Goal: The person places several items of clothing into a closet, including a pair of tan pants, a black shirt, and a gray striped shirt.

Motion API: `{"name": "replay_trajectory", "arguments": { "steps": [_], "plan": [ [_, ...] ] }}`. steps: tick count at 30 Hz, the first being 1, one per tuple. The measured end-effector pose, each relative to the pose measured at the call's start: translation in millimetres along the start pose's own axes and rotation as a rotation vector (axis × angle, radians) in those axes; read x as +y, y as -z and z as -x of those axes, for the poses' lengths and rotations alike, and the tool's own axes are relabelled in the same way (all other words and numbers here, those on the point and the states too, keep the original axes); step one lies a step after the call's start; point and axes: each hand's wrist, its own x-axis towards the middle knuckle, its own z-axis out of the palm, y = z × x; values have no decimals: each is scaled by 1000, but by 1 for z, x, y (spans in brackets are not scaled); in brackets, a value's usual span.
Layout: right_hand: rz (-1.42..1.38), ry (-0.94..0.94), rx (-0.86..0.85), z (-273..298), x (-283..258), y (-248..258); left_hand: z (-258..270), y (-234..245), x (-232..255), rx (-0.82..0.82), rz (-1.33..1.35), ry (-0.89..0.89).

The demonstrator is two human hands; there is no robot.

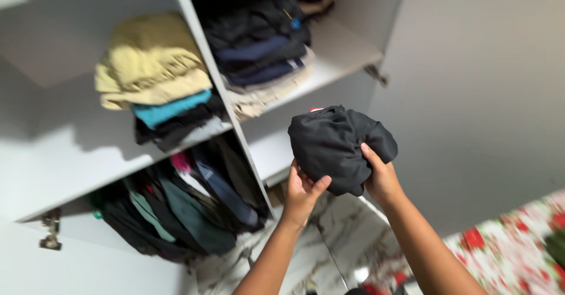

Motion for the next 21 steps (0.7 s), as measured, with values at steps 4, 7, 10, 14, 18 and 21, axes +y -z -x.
{"name": "replay_trajectory", "arguments": {
  "steps": [4,7,10,14,18,21],
  "plan": [
    [-11,58,-91,-44,-11,-42,-38,4,24,92,2,-79],
    [2,121,-136,-84,-21,-74,-79,10,41,203,-39,-166],
    [1,199,-285,-121,-33,-101,-113,13,57,290,-76,-249],
    [-28,176,-350,-167,-43,-141,-150,3,83,502,-168,-298],
    [-87,151,-436,-208,-49,-175,-172,-16,107,551,-271,-453],
    [-169,153,-531,-235,-49,-196,-183,-29,117,589,-935,-840]
  ]
}}
